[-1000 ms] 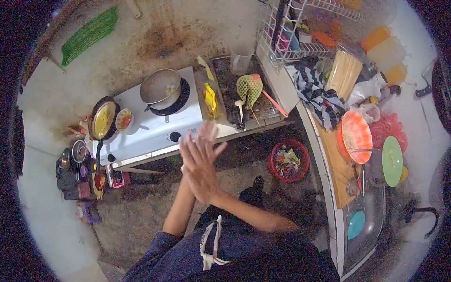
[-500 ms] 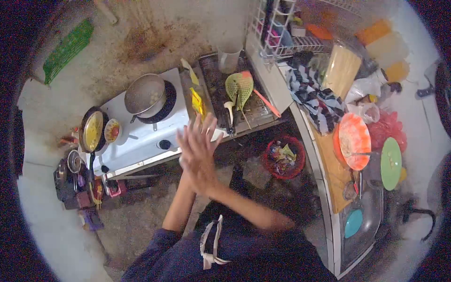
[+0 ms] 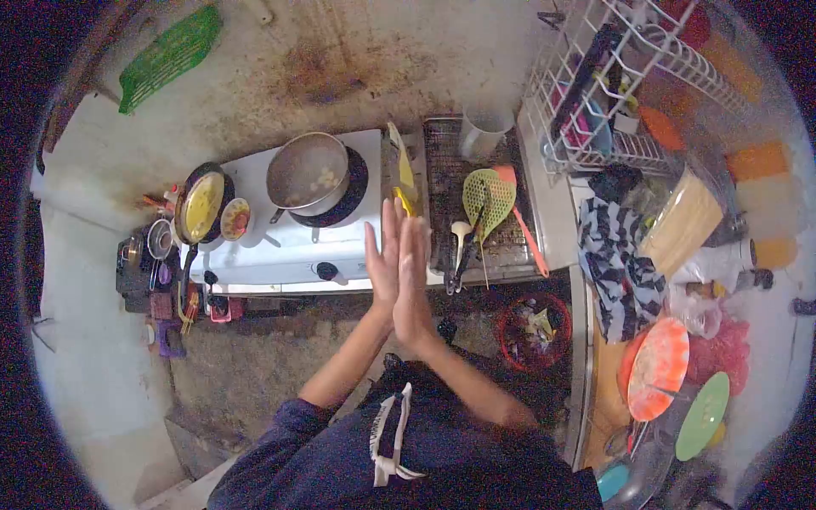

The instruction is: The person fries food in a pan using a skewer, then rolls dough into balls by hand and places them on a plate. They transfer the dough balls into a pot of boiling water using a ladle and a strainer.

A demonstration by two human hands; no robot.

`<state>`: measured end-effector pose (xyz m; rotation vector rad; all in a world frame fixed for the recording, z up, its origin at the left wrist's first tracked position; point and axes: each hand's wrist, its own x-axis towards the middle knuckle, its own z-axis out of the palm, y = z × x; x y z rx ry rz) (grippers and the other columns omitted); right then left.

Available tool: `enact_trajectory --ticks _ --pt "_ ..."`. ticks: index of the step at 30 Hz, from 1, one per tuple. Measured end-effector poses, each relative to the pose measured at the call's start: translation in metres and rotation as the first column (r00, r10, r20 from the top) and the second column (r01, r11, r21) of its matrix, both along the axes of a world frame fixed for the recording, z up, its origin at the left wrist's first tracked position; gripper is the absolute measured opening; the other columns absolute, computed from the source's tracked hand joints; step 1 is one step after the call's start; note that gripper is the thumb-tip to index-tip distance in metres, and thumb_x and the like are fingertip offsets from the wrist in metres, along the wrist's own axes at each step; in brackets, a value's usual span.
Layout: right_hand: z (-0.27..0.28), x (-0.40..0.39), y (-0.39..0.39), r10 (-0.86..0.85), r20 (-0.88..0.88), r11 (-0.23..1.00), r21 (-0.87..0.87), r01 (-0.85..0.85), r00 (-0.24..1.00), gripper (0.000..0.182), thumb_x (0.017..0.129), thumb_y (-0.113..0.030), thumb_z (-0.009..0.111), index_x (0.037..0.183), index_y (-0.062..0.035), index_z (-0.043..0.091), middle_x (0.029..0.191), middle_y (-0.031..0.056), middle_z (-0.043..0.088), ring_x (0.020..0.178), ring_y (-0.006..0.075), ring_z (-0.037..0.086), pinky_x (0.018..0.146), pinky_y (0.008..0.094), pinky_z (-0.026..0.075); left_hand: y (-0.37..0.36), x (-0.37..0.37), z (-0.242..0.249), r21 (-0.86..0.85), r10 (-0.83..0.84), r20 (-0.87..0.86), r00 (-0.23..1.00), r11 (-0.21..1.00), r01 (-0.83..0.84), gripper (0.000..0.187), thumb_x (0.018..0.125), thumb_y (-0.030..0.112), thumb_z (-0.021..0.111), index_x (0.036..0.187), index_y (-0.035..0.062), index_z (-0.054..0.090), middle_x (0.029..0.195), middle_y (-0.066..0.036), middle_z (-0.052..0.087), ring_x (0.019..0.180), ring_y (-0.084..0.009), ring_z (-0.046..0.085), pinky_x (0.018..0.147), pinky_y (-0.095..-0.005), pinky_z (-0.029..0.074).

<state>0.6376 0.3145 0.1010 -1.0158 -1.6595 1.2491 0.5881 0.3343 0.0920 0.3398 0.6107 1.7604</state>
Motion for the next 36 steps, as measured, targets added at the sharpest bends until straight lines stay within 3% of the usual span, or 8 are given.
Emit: enact_trajectory --ticks 6,10,11,14,17,31,33,36 --pt "0.003 -0.004 0.070 -0.121 0.096 0.984 0.144 0.107 0.988 0.055 0.091 -0.034 0.019 0.139 -0.0108 0.005 0.144 0.0147 -0.002 0.133 0.0297 -0.001 0.105 0.0401 0.002 -0.016 0.017 -0.012 -0.264 -0.135 -0.210 0.968 0.962 0.077 0.056 0.093 0.039 0.024 0.136 0.0055 0.015 0.141 -0.006 0.018 0.128 -0.0207 0.022 0.105 -0.0322 0.017" --pt "0.004 -0.010 0.041 -0.153 0.491 0.974 0.224 0.046 0.858 0.055 0.091 -0.035 0.021 0.139 -0.0121 0.010 0.143 0.0158 0.003 0.132 0.0316 0.005 0.105 0.0430 0.003 -0.004 0.000 -0.022 0.057 -0.265 0.384 0.884 0.963 0.264 0.053 0.090 0.045 0.028 0.135 0.0181 0.022 0.136 -0.002 0.029 0.125 -0.0190 0.027 0.098 -0.0550 0.022" --pt "-0.054 -0.033 0.027 -0.225 0.035 0.954 0.214 0.212 0.974 0.061 0.089 -0.046 0.015 0.138 -0.0114 0.012 0.143 0.0168 0.003 0.131 0.0353 0.006 0.104 0.0489 0.001 0.014 -0.001 -0.099 0.146 -0.307 0.205 0.929 0.948 0.281 0.057 0.087 0.050 0.031 0.134 0.0181 0.025 0.136 -0.002 0.029 0.124 -0.0216 0.028 0.099 -0.0582 0.019" --pt "0.019 -0.004 0.015 0.047 0.232 0.912 0.386 -0.136 0.972 0.073 0.083 -0.060 0.011 0.138 -0.0111 0.015 0.142 0.0194 0.004 0.130 0.0396 0.003 0.100 0.0565 -0.002 0.019 -0.010 -0.092 0.110 -0.204 -0.027 0.979 0.972 0.206 0.064 0.083 0.055 0.036 0.134 0.0188 0.024 0.138 -0.003 0.024 0.126 -0.0251 0.025 0.098 -0.0621 0.015" --pt "0.019 -0.004 0.036 0.087 0.445 0.777 0.530 -0.340 0.891 0.072 0.084 -0.059 0.010 0.138 -0.0116 0.013 0.142 0.0197 0.002 0.130 0.0394 0.001 0.100 0.0562 -0.004 0.011 -0.005 -0.057 0.406 -0.576 0.422 0.700 0.811 0.422 0.073 0.079 0.065 0.030 0.135 0.0188 0.022 0.141 -0.005 0.017 0.130 -0.0299 0.016 0.099 -0.0604 0.013" --pt "0.010 -0.004 0.018 0.037 0.292 0.891 0.423 -0.163 0.956 0.059 0.090 -0.040 0.020 0.137 -0.0051 0.016 0.141 0.0211 0.008 0.131 0.0352 0.004 0.104 0.0498 -0.001 0.009 -0.022 -0.017 0.121 -0.169 0.254 0.953 0.982 0.141 0.059 0.090 0.046 0.019 0.136 0.0101 0.018 0.140 -0.011 0.020 0.129 -0.0248 0.020 0.105 -0.0421 0.018" --pt "0.006 -0.005 0.050 -0.058 0.352 0.896 0.431 -0.106 0.934 0.058 0.090 -0.039 0.020 0.137 -0.0049 0.016 0.141 0.0204 0.008 0.131 0.0356 0.004 0.104 0.0501 0.001 -0.010 -0.006 -0.024 -0.113 -0.194 -0.204 0.960 0.978 0.174 0.055 0.092 0.045 0.020 0.136 0.0115 0.019 0.140 -0.008 0.022 0.128 -0.0238 0.023 0.103 -0.0381 0.021" --pt "-0.014 0.003 0.068 -0.187 0.339 0.959 0.267 0.097 0.922 0.052 0.091 -0.033 0.020 0.137 -0.0078 0.017 0.142 0.0189 0.008 0.131 0.0361 0.005 0.104 0.0502 0.002 -0.022 0.029 0.012 -0.265 -0.172 0.041 0.984 0.948 0.177 0.052 0.093 0.039 0.020 0.137 0.0120 0.015 0.140 -0.007 0.021 0.127 -0.0245 0.023 0.103 -0.0440 0.020"
